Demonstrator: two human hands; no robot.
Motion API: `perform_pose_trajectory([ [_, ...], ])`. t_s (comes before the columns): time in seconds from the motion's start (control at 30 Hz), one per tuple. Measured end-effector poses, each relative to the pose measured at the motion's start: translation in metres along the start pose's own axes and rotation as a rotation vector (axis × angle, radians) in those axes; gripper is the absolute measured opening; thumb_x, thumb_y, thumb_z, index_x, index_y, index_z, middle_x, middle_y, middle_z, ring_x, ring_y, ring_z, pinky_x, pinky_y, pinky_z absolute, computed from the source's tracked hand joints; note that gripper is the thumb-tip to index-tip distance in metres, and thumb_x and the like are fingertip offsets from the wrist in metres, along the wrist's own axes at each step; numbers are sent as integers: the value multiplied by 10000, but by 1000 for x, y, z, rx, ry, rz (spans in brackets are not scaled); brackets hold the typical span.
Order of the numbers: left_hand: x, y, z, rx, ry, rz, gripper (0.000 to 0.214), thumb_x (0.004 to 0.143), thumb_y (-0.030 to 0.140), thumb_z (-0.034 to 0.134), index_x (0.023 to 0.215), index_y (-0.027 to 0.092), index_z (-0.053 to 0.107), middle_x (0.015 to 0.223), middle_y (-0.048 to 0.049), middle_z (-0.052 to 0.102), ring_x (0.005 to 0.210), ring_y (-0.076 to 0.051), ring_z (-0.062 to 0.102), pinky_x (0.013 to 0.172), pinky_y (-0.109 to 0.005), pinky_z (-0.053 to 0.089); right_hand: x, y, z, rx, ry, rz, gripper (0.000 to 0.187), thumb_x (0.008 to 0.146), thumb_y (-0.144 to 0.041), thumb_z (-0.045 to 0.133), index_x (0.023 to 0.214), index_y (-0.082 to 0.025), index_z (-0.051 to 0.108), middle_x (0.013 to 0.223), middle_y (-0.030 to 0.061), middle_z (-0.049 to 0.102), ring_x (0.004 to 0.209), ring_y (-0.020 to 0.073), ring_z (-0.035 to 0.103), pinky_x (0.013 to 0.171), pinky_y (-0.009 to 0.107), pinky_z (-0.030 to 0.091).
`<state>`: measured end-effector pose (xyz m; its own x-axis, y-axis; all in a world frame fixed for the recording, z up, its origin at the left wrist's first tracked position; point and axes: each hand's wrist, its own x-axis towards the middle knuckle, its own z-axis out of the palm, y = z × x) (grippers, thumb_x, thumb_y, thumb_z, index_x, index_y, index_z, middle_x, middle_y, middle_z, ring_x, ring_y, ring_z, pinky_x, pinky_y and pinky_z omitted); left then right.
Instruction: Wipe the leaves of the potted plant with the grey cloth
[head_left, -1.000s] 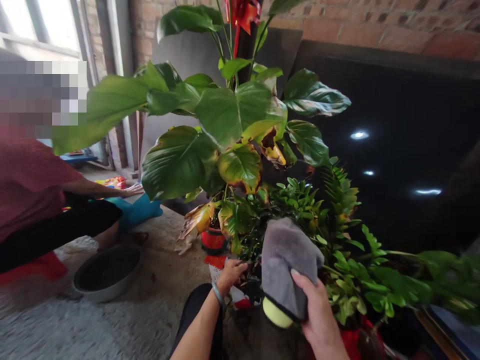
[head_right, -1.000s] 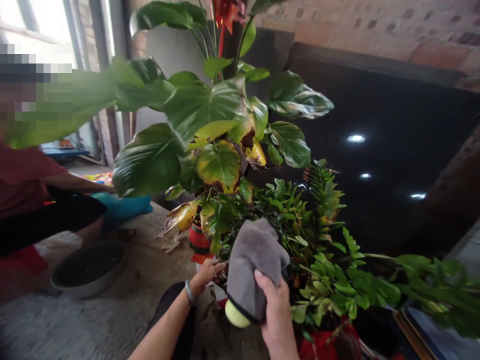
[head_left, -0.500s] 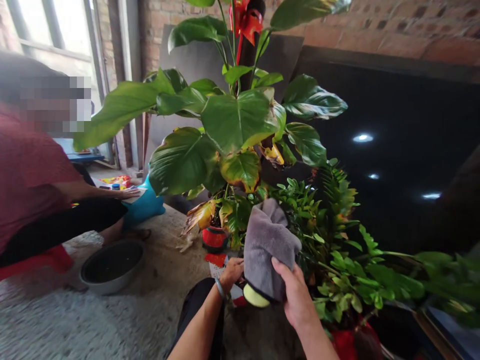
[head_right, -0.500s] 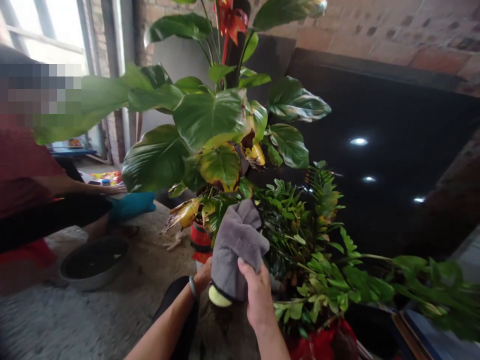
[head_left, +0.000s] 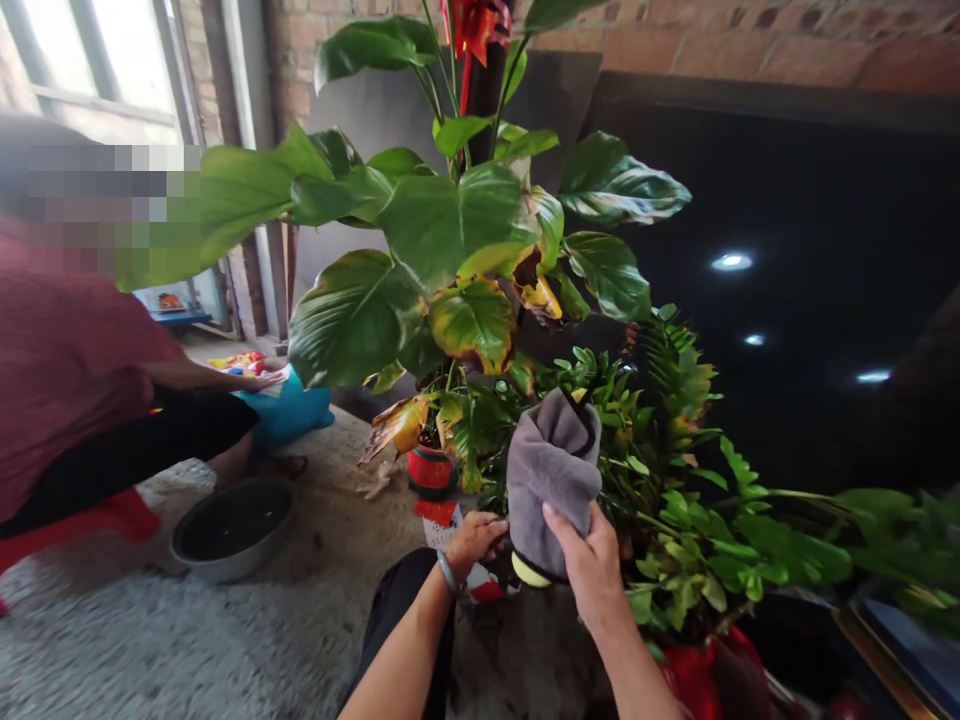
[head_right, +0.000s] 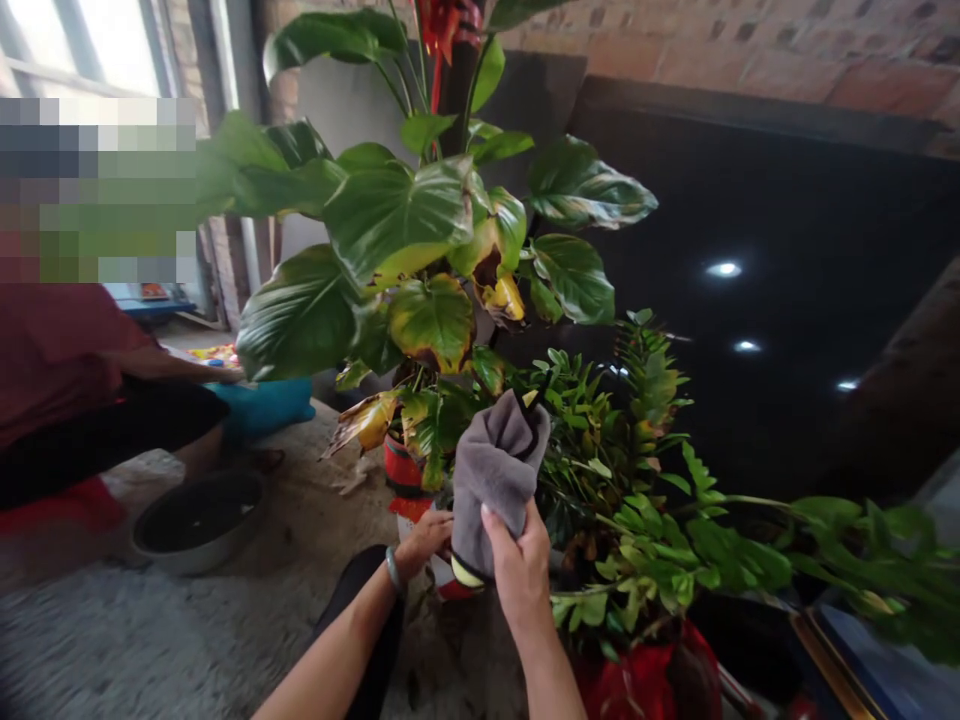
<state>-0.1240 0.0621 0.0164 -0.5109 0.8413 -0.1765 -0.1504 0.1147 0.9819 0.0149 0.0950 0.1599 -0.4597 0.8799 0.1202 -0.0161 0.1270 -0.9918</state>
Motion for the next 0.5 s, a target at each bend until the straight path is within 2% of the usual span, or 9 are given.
perform_pose_trajectory([
  [0.07,1,-1,3,-2,36,-14,286,656,413,597,549,150,567,471,49,441,469,-90,414,483,-226,362,3,14,1,-11,-10,108,398,476,-436,757,776,-176,723,805,77,751,831,297,658,785,381,485],
  [0.13,3,-1,2,1,80,-22,279,642,370,616,490,155,520,448,57,404,464,-83,392,476,-225,339,-11,31,-7,-26,-67,258,416,459,-420,768,780,-160,731,776,88,749,804,305,665,758,392,499],
  [0.2,5,-1,0,8,113,-33,302,620,335,640,439,164,469,422,65,362,460,-78,371,471,-226,320,-30,41,-23,-39,-116,364,431,446,-402,792,795,-155,736,782,91,749,819,312,671,753,388,510],
  [0.3,5,0,-3,16,101,-56,309,615,347,648,439,169,468,409,57,396,457,-88,397,465,-231,322,-41,30,-51,6,-13,459,512,411,-402,832,856,-174,724,820,77,753,872,326,672,727,378,526],
  [0.4,2,4,-1,20,54,-69,278,613,398,640,510,169,522,430,49,464,460,-103,440,458,-230,337,-16,5,-59,125,233,385,557,396,-417,828,884,-181,704,833,57,754,884,319,671,721,379,528],
  [0.47,0,6,1,25,40,-71,276,599,421,640,544,169,540,436,55,470,465,-103,448,459,-226,344,6,-1,-51,197,317,274,507,400,-410,805,838,-173,704,816,50,753,894,303,667,765,377,519],
  [0.5,-1,7,2,26,40,-70,278,594,428,638,553,169,543,439,58,470,471,-102,450,462,-223,348,13,2,-44,209,315,251,476,396,-403,794,801,-168,705,799,53,752,898,300,666,788,379,513],
])
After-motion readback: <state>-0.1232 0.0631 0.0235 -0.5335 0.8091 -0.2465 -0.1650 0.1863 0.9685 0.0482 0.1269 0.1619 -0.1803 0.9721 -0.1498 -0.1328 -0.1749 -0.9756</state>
